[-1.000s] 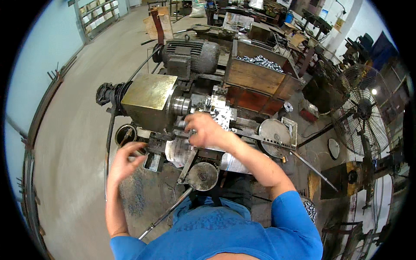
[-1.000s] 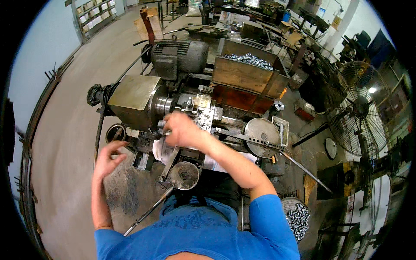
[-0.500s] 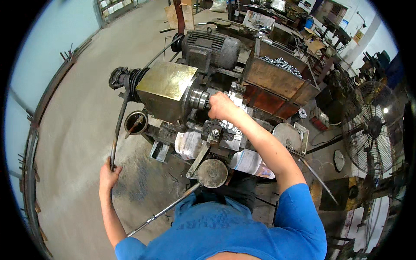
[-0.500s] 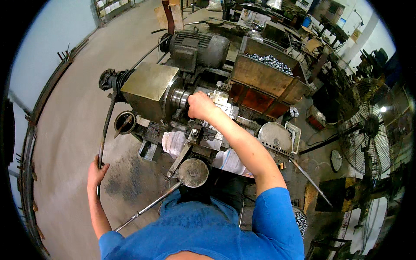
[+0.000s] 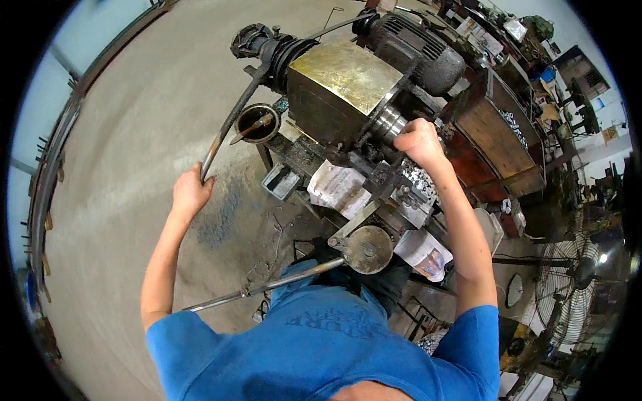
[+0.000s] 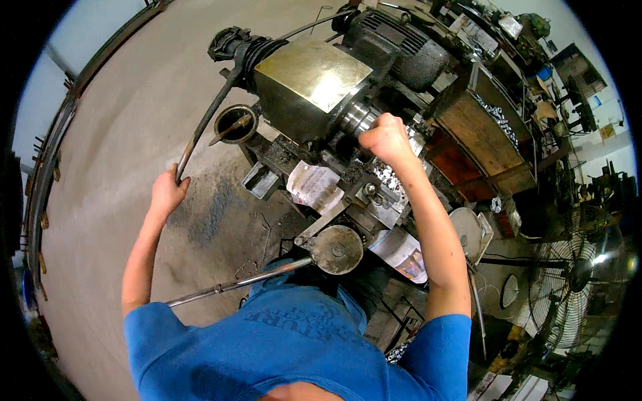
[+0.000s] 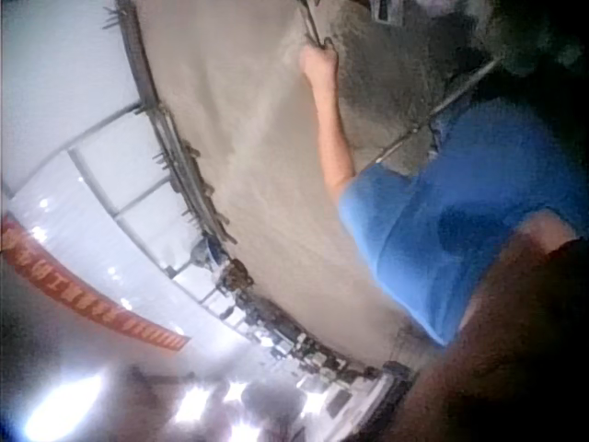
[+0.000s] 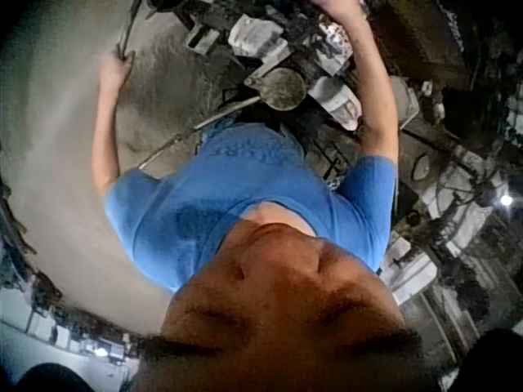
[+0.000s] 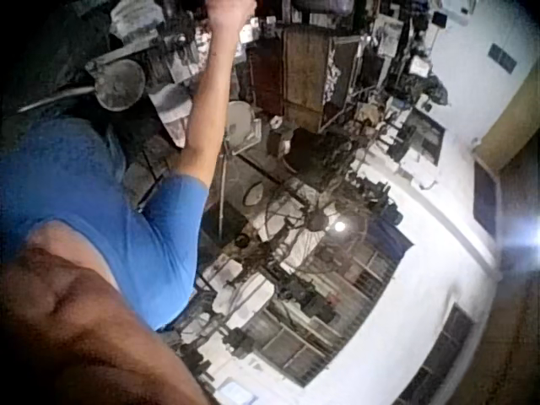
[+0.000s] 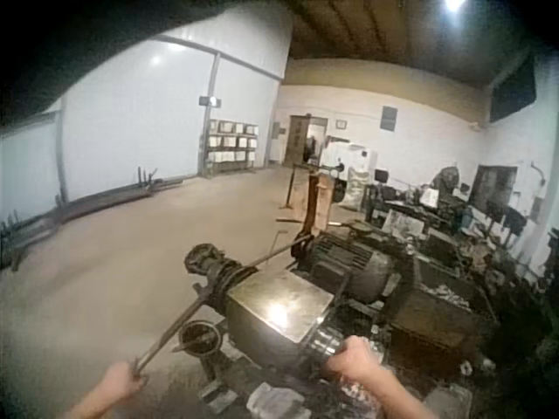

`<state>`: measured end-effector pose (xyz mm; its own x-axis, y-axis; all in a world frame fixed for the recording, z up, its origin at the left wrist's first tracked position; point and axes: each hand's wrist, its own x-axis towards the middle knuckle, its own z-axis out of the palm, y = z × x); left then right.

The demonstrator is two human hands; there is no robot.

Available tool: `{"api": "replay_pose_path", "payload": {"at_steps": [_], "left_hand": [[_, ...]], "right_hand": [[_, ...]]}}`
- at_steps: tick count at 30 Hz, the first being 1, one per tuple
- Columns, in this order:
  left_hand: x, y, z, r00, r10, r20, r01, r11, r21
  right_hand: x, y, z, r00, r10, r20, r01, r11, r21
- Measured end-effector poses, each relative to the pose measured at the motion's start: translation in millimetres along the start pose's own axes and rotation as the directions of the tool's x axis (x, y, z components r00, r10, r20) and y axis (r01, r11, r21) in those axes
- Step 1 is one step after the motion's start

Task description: The person operates a lathe by reaching for metal components from a nearby bin, securing them into the machine chuck, and manipulating a long lever to perform turning operations before removing the finished pieces.

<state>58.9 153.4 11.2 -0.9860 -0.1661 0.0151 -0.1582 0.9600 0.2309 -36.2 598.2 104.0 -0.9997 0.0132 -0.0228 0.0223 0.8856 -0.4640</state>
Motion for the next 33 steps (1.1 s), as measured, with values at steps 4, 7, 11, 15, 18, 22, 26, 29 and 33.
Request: {"api": "replay_pose_path", "payload": {"at_steps": [4,7,11,15,18,22,26,29,33], "left_hand": [[45.3,-45.9,-23.3,0.999,0.004,-0.054,0.014,0.945,0.327],[86.3,-79.4,-33.7,0.972,0.154,-0.177,-0.053,0.878,0.476],[89.9,-81.6,-23.8,0.991,0.039,-0.125,0.011,0.927,0.375],[66.3,-26.1,16.9,0.644,0.291,-0.707,-0.284,0.950,0.132],[43.4,29.9,91.0,0.964,-0.092,-0.248,-0.059,0.839,-0.541],[34.8,70.8,185.0,0.933,0.168,0.318,-0.111,0.975,-0.190],[66.7,69.8,205.3,0.845,0.295,0.446,-0.450,0.843,0.295],[88.2,65.5,197.2,0.779,0.496,0.383,-0.621,0.694,0.364],[80.8,57.5,197.4,0.878,0.309,0.365,-0.424,0.857,0.294]], "right_hand": [[3.7,-4.8,0.9,1.000,-0.008,-0.015,0.008,1.000,-0.013],[4.3,-8.2,0.0,0.998,-0.007,-0.059,0.005,1.000,-0.027],[-11.4,-8.0,-11.3,0.994,-0.094,-0.053,0.092,0.995,-0.046],[-56.8,17.0,-38.0,0.849,-0.389,-0.358,0.421,0.907,0.012],[-103.1,56.3,-61.8,0.864,-0.306,-0.399,0.388,0.911,0.141],[-173.4,121.7,-78.4,0.913,-0.062,-0.403,0.096,0.993,0.066],[-253.1,202.7,-79.3,0.909,0.190,-0.372,-0.144,0.979,0.147],[-306.2,275.6,-73.4,0.792,0.340,-0.507,-0.376,0.926,0.033],[-379.3,377.8,-65.5,0.578,0.714,-0.396,-0.814,0.533,-0.229]]}}
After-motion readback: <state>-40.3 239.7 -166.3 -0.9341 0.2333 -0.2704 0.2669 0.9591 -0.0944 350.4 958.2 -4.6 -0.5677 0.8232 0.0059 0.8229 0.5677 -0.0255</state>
